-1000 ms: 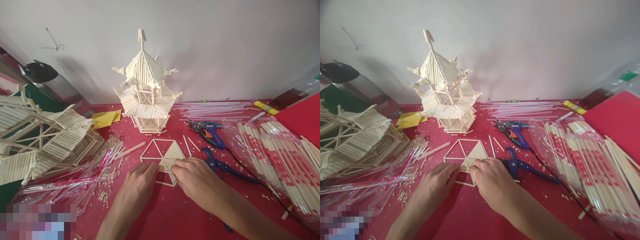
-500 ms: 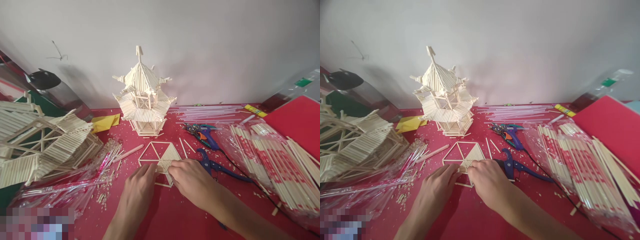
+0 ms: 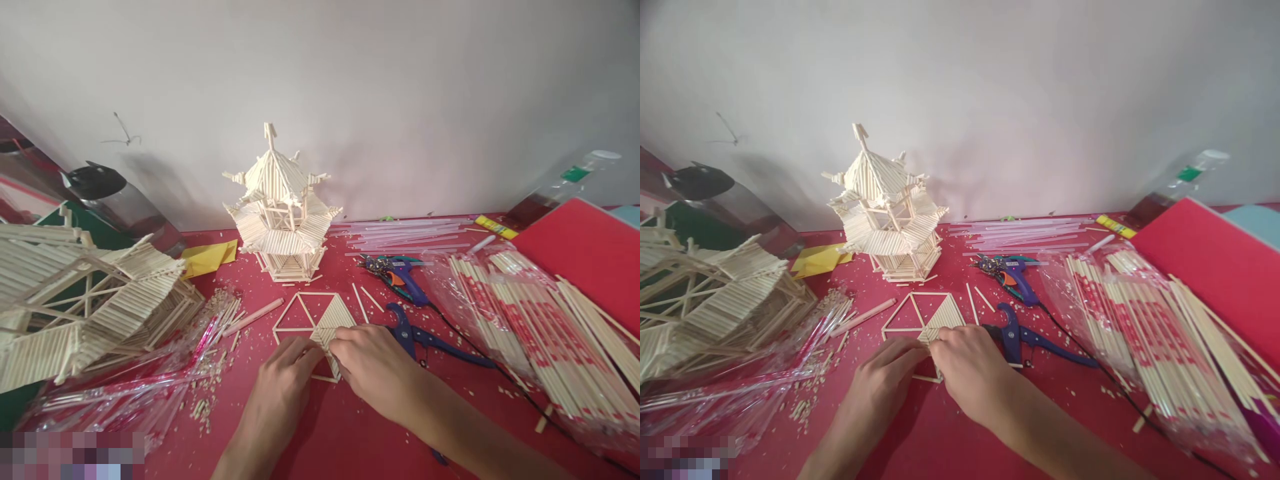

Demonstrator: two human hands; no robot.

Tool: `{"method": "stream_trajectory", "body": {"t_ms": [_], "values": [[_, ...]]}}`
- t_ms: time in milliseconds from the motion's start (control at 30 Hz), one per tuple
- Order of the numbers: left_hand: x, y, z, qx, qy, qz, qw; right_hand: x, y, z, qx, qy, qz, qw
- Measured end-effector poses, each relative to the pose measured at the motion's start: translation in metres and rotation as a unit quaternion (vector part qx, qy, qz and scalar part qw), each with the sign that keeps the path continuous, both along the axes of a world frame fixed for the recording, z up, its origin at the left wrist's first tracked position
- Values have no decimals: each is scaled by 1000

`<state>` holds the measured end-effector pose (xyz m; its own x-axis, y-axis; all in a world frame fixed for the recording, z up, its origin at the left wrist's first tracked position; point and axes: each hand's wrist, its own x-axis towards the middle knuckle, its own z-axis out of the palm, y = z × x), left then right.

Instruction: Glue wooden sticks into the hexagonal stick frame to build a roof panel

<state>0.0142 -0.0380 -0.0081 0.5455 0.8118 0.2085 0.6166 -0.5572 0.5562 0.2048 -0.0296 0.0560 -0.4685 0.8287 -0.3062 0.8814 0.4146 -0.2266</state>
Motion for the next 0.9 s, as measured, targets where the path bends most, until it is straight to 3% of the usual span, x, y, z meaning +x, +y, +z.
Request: {"method": "stream_trajectory", "body": {"t_ms": [533,767,900], "values": [[6,-4,3,-26,29,42,998,4,-3,-2,27,1,4,1000],[7,-3,4,-10,44,44,998,4,3,22,98,73,-31,992],[8,-1,3,2,71,51,996,-26,27,33,118,97,49,987]]}}
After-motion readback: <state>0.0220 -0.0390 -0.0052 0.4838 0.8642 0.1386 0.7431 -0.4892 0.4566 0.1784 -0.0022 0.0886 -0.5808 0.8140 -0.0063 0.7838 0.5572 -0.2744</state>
